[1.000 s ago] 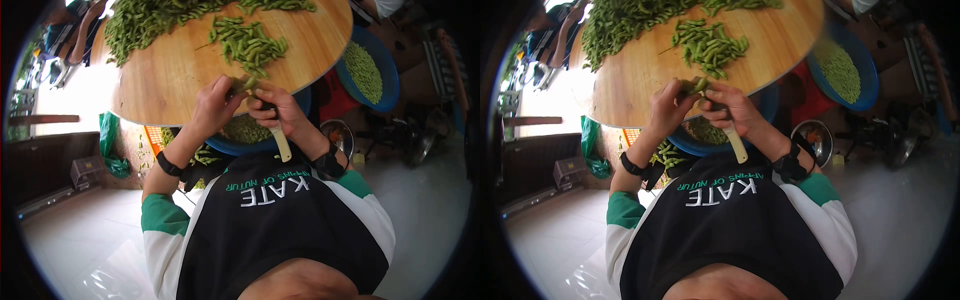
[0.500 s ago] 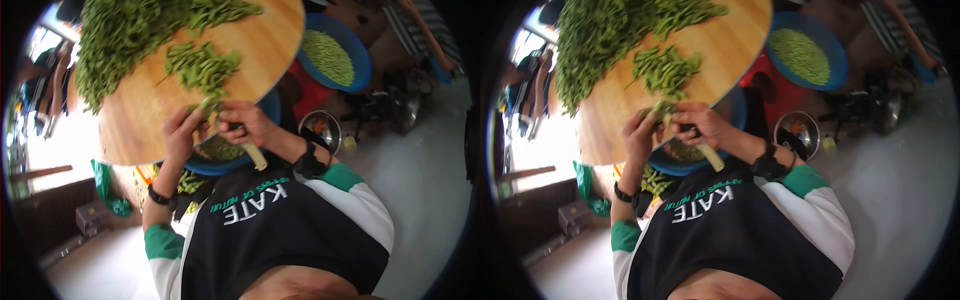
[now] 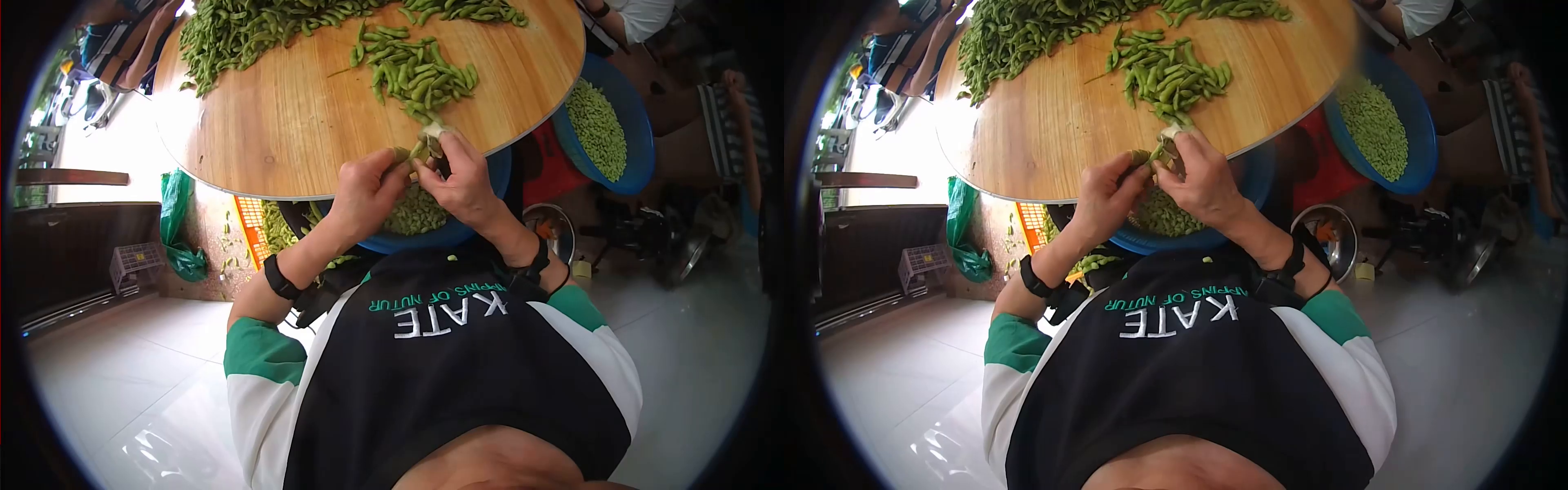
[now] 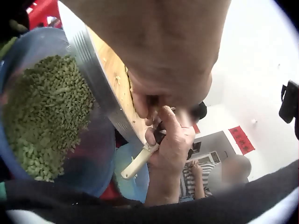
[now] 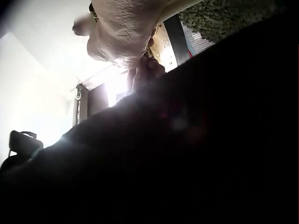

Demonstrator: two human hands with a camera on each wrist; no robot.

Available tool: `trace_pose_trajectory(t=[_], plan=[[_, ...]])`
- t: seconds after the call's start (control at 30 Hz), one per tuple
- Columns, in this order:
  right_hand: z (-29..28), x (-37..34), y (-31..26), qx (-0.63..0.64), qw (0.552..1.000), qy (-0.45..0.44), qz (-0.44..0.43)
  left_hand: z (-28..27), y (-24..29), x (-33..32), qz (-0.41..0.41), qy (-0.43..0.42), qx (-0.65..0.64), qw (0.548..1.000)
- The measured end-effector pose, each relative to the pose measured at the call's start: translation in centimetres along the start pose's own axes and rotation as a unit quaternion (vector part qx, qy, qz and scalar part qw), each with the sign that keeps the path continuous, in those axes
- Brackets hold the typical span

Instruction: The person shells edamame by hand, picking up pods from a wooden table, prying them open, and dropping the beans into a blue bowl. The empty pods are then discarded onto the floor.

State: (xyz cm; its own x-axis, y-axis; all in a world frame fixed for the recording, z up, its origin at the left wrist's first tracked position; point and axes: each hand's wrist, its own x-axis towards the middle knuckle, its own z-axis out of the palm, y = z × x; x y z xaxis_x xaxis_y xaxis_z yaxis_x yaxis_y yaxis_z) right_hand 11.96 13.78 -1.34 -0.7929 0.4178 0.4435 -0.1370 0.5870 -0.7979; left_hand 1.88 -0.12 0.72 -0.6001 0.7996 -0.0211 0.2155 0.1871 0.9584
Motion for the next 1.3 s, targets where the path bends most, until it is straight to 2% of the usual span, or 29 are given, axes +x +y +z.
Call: trace_pose_trajectory(t=[0.07, 0.13, 0.23, 0.27, 0.33, 0.4, 0.47, 0.53, 0.57, 0.67, 0.73, 0.8, 0.87, 0.9, 0.97, 1.0, 1.07, 1.1, 1.13, 1.2, 1.23, 1.3], plan=[[0.0, 0.0, -0.2, 0.000, 1.000, -0.010, -0.004, 0.1, -0.5, -0.1, 0.015, 0.005, 0.019, 1.000], [0.0, 0.0, -0.6, -0.053, 0.996, -0.014, -0.064, 0.2, -0.6, -0.4, 0.029, 0.010, 0.037, 0.999], [0.7, -0.5, 0.3, -0.050, 0.996, -0.016, -0.073, 0.6, -0.4, -0.9, 0.057, 0.022, 0.072, 0.996], [0.5, -0.7, 0.4, -0.050, 0.996, -0.017, -0.071, 0.8, -0.2, -1.6, 0.069, 0.014, 0.085, 0.994], [0.1, -0.7, 0.4, -0.009, 0.999, -0.044, -0.002, 0.8, -0.7, -1.9, 0.080, 0.010, 0.098, 0.992], [-0.2, -0.7, -0.2, 0.007, 0.999, -0.046, -0.020, 0.9, -2.0, -1.3, -0.042, 0.018, -0.057, 0.997], [0.1, -0.5, 0.2, -0.029, 0.997, -0.046, -0.059, 0.5, -1.9, -0.5, -0.084, 0.002, -0.071, 0.994], [-0.4, 0.1, -0.8, -0.019, 0.996, -0.062, -0.066, 0.9, -2.5, 0.2, -0.015, 0.027, -0.028, 0.999], [-0.8, 0.8, -1.3, -0.014, 0.994, -0.072, -0.084, 0.8, -2.4, 0.4, -0.016, 0.028, -0.029, 0.999], [-1.6, 1.4, -1.6, -0.046, 0.990, -0.071, -0.115, -0.3, -1.1, 0.4, 0.030, -0.014, 0.025, 0.999], [-2.3, 1.0, -1.5, -0.038, 0.993, -0.064, -0.096, -1.7, 0.6, -0.2, 0.099, -0.099, 0.088, 0.986], [-2.3, 0.2, -1.5, -0.028, 0.995, -0.058, -0.071, -1.9, 1.1, -0.8, 0.071, -0.109, 0.095, 0.987], [-1.9, -0.5, -1.6, -0.014, 0.996, -0.066, -0.051, -1.3, 1.8, -1.4, 0.081, -0.045, -0.001, 0.996], [-1.6, -0.8, -1.8, -0.014, 0.996, -0.063, -0.054, -1.2, 1.3, -1.7, 0.084, -0.045, 0.002, 0.995], [-1.1, -0.9, -2.3, 0.005, 0.997, -0.043, -0.056, -1.0, -0.4, -2.2, -0.018, -0.058, -0.086, 0.994], [-0.9, -0.8, -1.9, 0.005, 0.997, -0.039, -0.061, -1.4, -0.1, -2.4, -0.012, -0.058, -0.082, 0.995], [-1.0, -1.1, -1.1, 0.044, 0.993, -0.080, -0.071, -3.1, 0.4, -3.3, 0.036, -0.055, -0.001, 0.998], [-1.9, -0.8, -1.6, 0.060, 0.993, -0.103, 0.007, -4.9, 2.1, -3.6, 0.049, -0.104, 0.122, 0.986], [-2.8, -0.9, -1.7, 0.061, 0.993, -0.101, 0.011, -6.9, 3.6, -4.1, 0.061, -0.152, 0.242, 0.956], [-4.3, -0.6, -1.5, 0.172, 0.947, -0.235, 0.137, -9.7, 3.5, -5.5, 0.009, -0.214, 0.400, 0.891], [-4.1, -0.7, -1.0, 0.181, 0.951, -0.240, 0.070, -10.2, 3.3, -5.1, 0.011, -0.212, 0.405, 0.889], [-3.3, -1.1, -0.2, 0.167, 0.960, -0.214, 0.069, -10.6, 2.3, -4.6, 0.070, -0.130, 0.456, 0.878]])
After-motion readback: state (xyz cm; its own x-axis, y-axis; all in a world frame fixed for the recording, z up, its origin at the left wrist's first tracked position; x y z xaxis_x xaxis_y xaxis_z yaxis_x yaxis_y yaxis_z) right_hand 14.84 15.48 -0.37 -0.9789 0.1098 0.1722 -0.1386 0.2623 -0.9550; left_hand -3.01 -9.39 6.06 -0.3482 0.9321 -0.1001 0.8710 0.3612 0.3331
